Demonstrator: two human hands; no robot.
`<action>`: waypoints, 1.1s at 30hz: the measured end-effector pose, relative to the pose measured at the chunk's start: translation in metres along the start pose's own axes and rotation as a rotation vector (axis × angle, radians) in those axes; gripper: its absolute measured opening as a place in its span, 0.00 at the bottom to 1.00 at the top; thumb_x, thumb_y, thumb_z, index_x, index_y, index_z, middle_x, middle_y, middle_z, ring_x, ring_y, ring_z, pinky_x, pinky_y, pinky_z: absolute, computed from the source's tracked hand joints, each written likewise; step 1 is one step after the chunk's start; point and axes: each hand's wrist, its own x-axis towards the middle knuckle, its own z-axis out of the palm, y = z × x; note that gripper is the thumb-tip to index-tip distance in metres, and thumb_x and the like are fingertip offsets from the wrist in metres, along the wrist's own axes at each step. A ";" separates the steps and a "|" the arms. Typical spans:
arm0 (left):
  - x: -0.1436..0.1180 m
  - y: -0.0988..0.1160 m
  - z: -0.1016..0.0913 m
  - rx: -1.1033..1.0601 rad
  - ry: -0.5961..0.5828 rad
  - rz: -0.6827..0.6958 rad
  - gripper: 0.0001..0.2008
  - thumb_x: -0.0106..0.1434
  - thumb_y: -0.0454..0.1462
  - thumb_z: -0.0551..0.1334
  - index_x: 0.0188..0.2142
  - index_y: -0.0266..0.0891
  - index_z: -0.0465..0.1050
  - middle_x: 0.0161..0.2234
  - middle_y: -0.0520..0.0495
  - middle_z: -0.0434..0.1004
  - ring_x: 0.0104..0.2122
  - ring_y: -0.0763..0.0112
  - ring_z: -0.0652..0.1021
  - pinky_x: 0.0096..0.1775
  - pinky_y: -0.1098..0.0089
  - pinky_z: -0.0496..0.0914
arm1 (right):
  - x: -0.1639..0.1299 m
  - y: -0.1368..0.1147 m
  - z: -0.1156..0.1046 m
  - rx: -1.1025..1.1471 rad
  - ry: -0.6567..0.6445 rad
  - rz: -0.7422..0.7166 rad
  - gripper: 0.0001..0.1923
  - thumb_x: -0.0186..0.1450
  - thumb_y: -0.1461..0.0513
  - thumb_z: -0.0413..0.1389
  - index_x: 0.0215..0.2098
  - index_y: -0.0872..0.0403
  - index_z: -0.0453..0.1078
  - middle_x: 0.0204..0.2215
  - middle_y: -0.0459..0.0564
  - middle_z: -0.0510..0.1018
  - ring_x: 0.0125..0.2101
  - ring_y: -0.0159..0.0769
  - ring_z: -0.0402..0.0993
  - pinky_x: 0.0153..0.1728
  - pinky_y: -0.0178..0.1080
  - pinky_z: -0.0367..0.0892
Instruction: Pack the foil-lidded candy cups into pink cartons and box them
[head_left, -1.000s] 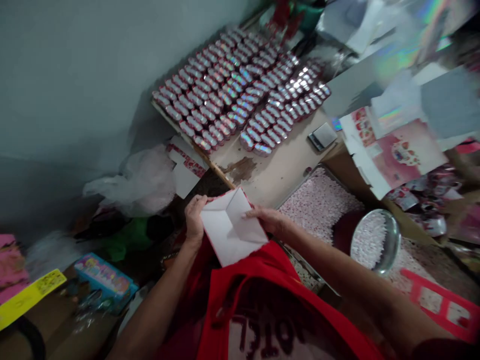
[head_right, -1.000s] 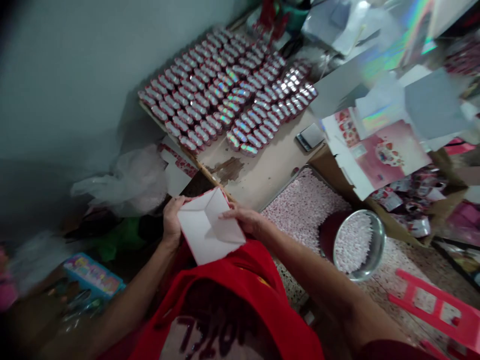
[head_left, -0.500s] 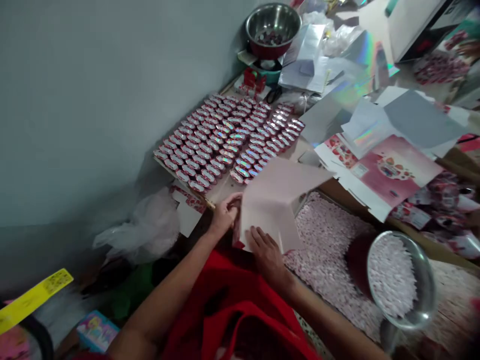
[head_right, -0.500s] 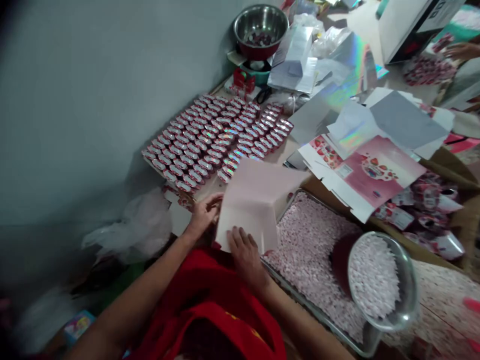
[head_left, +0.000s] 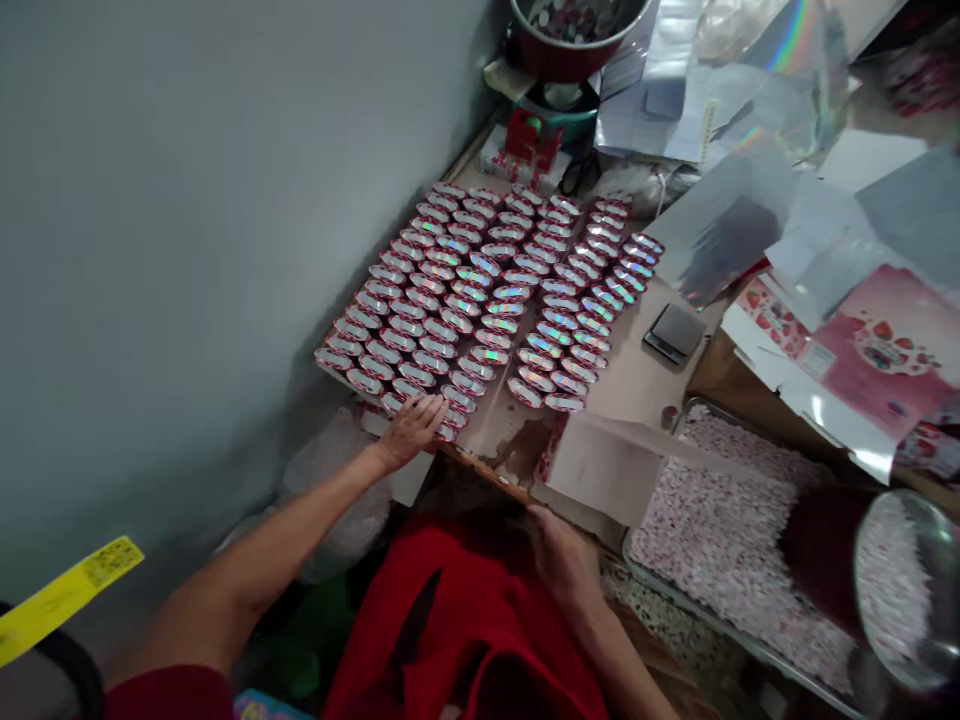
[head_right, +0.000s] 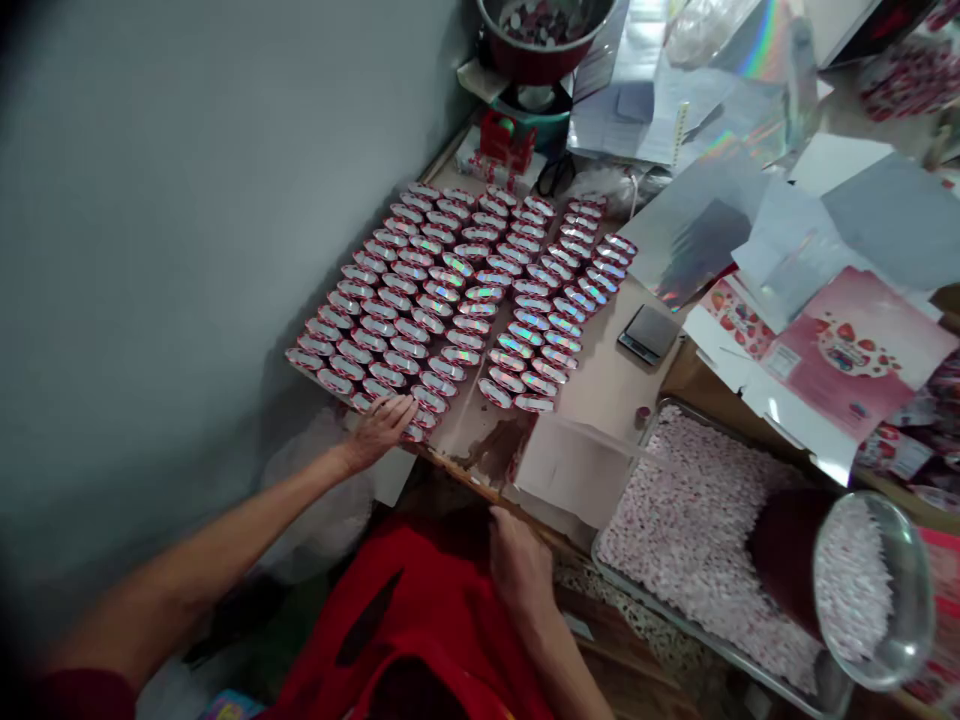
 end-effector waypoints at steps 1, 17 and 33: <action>-0.001 0.001 0.007 0.006 0.032 0.015 0.27 0.72 0.28 0.52 0.68 0.41 0.69 0.66 0.35 0.73 0.66 0.57 0.73 0.70 0.50 0.62 | 0.017 -0.023 0.005 0.099 0.042 -0.042 0.21 0.74 0.61 0.45 0.57 0.48 0.75 0.48 0.60 0.83 0.49 0.51 0.82 0.53 0.51 0.75; 0.026 0.074 0.067 -0.234 -0.015 0.059 0.20 0.70 0.36 0.64 0.61 0.45 0.75 0.59 0.34 0.77 0.58 0.46 0.77 0.58 0.44 0.72 | 0.224 -0.140 -0.019 -0.002 -0.012 -0.085 0.35 0.60 0.58 0.67 0.62 0.55 0.61 0.52 0.60 0.75 0.49 0.49 0.72 0.50 0.46 0.68; 0.047 0.104 0.037 -0.174 -0.087 0.240 0.23 0.75 0.35 0.55 0.66 0.43 0.70 0.56 0.32 0.76 0.52 0.50 0.76 0.45 0.56 0.74 | 0.223 -0.073 -0.013 0.051 0.104 -0.278 0.41 0.61 0.69 0.59 0.71 0.51 0.57 0.56 0.54 0.73 0.49 0.42 0.73 0.48 0.39 0.69</action>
